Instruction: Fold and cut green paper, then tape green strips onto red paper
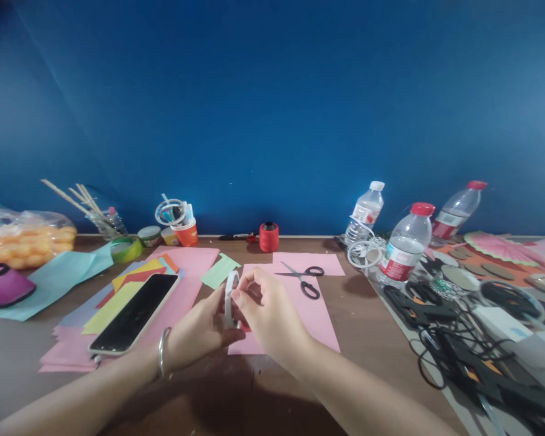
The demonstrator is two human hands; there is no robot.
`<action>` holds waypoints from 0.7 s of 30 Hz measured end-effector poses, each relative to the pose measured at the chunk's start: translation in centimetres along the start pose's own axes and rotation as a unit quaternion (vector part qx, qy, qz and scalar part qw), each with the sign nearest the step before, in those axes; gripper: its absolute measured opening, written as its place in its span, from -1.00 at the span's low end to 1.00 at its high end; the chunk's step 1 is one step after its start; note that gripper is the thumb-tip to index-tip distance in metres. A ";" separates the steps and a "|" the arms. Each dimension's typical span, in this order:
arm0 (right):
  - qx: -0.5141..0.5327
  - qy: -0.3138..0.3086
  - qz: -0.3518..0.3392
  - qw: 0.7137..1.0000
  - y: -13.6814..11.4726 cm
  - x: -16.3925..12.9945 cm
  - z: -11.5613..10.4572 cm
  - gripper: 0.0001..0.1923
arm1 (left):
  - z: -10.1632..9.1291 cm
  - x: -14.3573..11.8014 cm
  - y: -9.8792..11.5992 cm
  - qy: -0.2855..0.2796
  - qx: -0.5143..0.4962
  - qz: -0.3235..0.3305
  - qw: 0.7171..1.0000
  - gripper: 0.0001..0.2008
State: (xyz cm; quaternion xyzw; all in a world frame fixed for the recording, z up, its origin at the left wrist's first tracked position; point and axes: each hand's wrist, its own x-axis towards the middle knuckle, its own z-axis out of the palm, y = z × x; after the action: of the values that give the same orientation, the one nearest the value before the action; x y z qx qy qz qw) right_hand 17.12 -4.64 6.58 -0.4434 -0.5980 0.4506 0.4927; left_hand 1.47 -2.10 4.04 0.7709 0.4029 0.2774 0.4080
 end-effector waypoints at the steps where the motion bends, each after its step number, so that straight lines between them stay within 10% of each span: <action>1: 0.005 0.001 -0.001 1.000 0.0 0.1 -0.2 -0.93 | -0.1 0.1 0.1 0.000 0.025 0.007 1.000 -0.71; 6: -0.064 0.013 0.016 0.998 0.0 1.1 -2.4 -0.88 | -1.8 0.7 0.6 -0.011 0.076 0.007 0.997 -0.71; 15: 0.084 -0.004 0.069 0.994 -0.8 1.7 -4.2 -0.85 | -2.8 1.2 -1.0 -0.111 -0.221 -0.083 0.965 -0.71; 21: 0.068 0.015 0.096 0.993 -0.6 2.5 -6.7 -0.87 | -3.9 2.0 -1.1 -0.058 -0.087 -0.088 0.991 -0.73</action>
State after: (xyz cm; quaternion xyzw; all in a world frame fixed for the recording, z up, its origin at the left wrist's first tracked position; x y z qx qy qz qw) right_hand 23.37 -1.63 8.37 -0.4711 -0.5133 0.5288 0.4847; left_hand -0.84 1.56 5.27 0.7086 0.4197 0.2294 0.5188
